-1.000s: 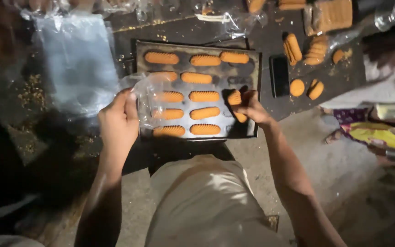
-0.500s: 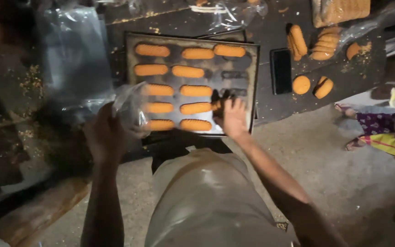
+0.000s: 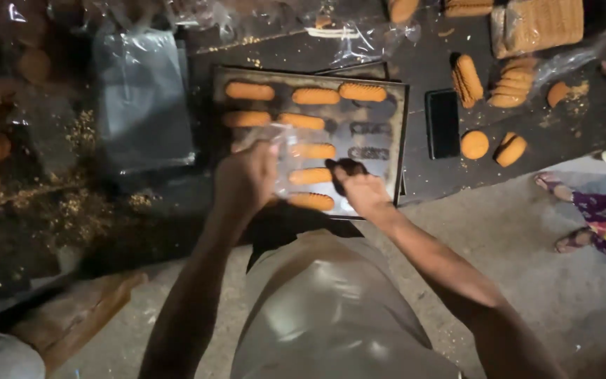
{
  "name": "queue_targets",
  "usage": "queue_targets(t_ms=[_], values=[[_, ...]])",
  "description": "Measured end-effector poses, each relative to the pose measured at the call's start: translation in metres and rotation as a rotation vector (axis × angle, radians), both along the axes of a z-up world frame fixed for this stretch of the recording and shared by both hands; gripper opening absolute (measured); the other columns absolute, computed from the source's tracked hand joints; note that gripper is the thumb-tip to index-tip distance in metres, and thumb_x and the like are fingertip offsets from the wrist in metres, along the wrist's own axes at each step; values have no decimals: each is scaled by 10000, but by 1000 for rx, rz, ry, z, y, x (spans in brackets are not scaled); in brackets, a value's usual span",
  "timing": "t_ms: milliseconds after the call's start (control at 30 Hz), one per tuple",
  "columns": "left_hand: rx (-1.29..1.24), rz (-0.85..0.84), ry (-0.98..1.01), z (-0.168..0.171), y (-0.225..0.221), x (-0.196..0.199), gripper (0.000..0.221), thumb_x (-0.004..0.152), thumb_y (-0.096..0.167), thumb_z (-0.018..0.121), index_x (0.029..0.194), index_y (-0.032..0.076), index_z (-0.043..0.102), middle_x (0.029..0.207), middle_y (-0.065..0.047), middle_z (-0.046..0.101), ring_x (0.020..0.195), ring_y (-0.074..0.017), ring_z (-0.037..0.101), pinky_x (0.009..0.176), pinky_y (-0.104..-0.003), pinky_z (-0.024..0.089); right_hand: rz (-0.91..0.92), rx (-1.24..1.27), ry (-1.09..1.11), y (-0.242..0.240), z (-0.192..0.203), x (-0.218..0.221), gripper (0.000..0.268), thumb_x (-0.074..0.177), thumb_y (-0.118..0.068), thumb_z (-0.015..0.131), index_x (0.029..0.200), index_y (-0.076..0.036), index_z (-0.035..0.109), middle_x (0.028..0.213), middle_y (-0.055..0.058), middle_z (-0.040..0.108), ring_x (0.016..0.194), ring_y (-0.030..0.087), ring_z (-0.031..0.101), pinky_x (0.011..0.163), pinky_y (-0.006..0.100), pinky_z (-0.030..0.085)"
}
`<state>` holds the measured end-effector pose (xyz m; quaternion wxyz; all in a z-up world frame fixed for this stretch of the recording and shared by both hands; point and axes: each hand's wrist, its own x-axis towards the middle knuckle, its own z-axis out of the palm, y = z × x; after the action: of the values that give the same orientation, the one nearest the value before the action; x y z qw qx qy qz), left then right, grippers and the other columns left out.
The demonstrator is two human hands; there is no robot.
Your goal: The person is taking biscuits from a baking tray and packing them into plastic bags.
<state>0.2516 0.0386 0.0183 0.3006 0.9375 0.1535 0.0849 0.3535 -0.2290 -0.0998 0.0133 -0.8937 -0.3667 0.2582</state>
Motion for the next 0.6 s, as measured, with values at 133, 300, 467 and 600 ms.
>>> queue_targets(t_ms=[133,300,467,600], values=[[-117,-65,-67,9,-2,38,214,1013,246,582,965,92,724,806,-225,701,720,-419,693,650,-529,542,-381,135,-38,-24,31,17,442,858,-251,763,1258,-139,615,1042,240,733,939,400,730,807,495,576],[-250,-155,-156,7,-3,63,246,976,225,548,963,52,722,817,-224,707,683,-419,694,607,-522,544,-733,1019,-253,35,186,5,519,905,-123,890,1308,-43,573,1124,89,674,1004,213,673,913,344,583],[-371,-333,-94,-17,-8,94,230,946,189,574,848,21,696,773,-219,703,728,-403,714,655,-510,556,-626,1061,-356,87,184,-16,529,837,-143,924,1238,10,615,1124,118,700,965,231,710,851,365,604],[-444,-348,-77,-3,-8,115,195,889,166,588,824,17,695,737,-207,708,690,-393,719,606,-506,543,-446,580,-155,89,149,8,519,831,-159,897,1249,10,641,1105,190,696,912,344,696,789,428,581]])
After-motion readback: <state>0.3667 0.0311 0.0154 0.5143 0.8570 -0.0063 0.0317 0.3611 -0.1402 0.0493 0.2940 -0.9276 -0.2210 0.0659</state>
